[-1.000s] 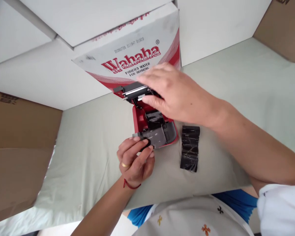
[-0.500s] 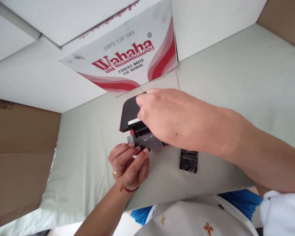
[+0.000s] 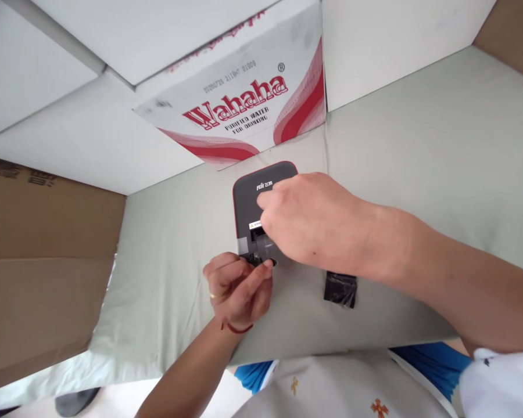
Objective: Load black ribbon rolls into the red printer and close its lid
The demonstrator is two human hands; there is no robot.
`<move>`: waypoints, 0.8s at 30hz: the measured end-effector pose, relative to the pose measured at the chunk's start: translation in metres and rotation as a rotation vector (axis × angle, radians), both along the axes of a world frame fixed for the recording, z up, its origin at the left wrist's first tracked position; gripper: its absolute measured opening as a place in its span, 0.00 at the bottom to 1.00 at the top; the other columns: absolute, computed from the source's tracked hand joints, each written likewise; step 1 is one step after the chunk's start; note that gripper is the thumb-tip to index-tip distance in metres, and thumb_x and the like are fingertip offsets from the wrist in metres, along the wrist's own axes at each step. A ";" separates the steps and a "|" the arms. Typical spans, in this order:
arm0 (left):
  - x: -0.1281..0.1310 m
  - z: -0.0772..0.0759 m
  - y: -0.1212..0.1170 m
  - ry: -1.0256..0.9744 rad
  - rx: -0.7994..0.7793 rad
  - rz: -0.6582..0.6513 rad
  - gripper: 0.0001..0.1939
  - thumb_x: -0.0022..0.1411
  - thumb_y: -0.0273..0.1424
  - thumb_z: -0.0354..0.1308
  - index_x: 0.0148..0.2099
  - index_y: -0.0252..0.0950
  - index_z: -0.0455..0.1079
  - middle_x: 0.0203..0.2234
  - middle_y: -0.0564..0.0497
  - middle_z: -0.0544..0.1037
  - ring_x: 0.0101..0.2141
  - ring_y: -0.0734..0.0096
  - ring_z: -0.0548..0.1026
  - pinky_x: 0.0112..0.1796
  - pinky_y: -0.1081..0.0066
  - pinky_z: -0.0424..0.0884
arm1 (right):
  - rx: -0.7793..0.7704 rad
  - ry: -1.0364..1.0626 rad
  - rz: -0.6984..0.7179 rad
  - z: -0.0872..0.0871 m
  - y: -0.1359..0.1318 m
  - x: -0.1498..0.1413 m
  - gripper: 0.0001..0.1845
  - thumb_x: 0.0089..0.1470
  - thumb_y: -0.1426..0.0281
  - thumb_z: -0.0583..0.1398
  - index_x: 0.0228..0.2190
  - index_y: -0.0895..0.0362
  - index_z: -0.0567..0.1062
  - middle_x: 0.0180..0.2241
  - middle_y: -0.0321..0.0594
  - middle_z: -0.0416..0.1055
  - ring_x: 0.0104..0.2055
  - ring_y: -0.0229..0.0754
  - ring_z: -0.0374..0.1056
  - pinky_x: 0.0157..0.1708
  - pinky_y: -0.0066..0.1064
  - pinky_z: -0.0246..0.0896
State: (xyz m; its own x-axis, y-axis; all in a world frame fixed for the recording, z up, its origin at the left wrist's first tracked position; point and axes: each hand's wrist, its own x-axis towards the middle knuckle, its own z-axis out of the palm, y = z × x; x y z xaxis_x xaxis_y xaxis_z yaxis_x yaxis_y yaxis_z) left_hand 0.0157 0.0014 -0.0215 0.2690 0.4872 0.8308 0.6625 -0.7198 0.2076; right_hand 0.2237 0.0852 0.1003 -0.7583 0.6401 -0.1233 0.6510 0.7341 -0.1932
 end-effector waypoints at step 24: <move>-0.014 -0.017 0.051 -1.037 -1.099 -0.536 0.53 0.58 0.41 0.75 0.76 0.67 0.48 0.77 0.57 0.56 0.77 0.54 0.55 0.74 0.51 0.58 | 0.042 -0.028 0.253 -0.005 -0.068 -0.023 0.04 0.55 0.70 0.65 0.29 0.56 0.80 0.32 0.46 0.67 0.35 0.47 0.59 0.27 0.38 0.46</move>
